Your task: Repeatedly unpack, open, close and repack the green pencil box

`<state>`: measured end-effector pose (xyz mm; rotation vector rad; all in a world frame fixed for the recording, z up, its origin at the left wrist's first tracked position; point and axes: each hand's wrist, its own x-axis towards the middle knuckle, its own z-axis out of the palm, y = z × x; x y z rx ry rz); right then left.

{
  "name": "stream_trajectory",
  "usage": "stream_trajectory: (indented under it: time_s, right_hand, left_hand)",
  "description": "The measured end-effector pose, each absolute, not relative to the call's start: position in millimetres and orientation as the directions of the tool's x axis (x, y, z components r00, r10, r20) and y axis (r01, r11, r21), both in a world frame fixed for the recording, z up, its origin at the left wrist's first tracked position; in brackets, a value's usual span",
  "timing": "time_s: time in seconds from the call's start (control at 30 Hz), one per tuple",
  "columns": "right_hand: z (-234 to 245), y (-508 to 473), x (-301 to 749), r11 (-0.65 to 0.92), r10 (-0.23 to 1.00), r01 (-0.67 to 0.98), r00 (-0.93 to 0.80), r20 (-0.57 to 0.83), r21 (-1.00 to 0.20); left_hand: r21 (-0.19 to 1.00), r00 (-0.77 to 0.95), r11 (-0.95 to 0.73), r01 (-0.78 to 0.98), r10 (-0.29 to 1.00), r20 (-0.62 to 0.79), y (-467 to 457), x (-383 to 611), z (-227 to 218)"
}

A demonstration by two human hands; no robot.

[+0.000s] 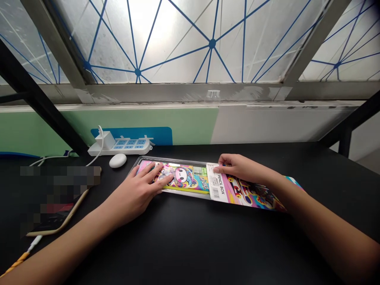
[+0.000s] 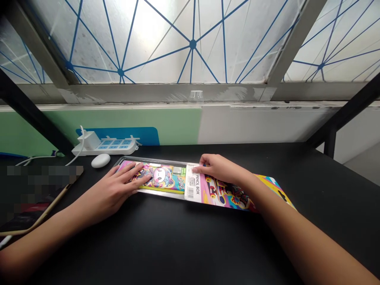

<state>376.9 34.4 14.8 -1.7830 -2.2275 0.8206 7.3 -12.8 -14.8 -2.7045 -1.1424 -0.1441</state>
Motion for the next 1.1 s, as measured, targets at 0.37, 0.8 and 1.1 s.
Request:
stream_trajectory:
  time_s: [0.37,0.8,1.1]
  right_hand:
    - [12.5,28.6,362.0,0.126,0.938,0.842,-0.273,-0.214,-0.524]
    - [19.3,24.2,364.5,0.133,0.915,0.888,-0.280,-0.290,-0.441]
    - [16.3,26.2,363.2,0.120,0.906,0.872,-0.291,-0.308,-0.474]
  left_hand:
    - [-0.138,0.736,-0.727,0.673,0.641,0.217,-38.8,30.9,-13.1]
    - [0.910,0.123,-0.382,0.163,0.923,0.365,-4.6,6.8,-16.4]
    - [0.944,0.078,-0.249,-0.218,0.959,0.271,-3.2,12.2,-12.9]
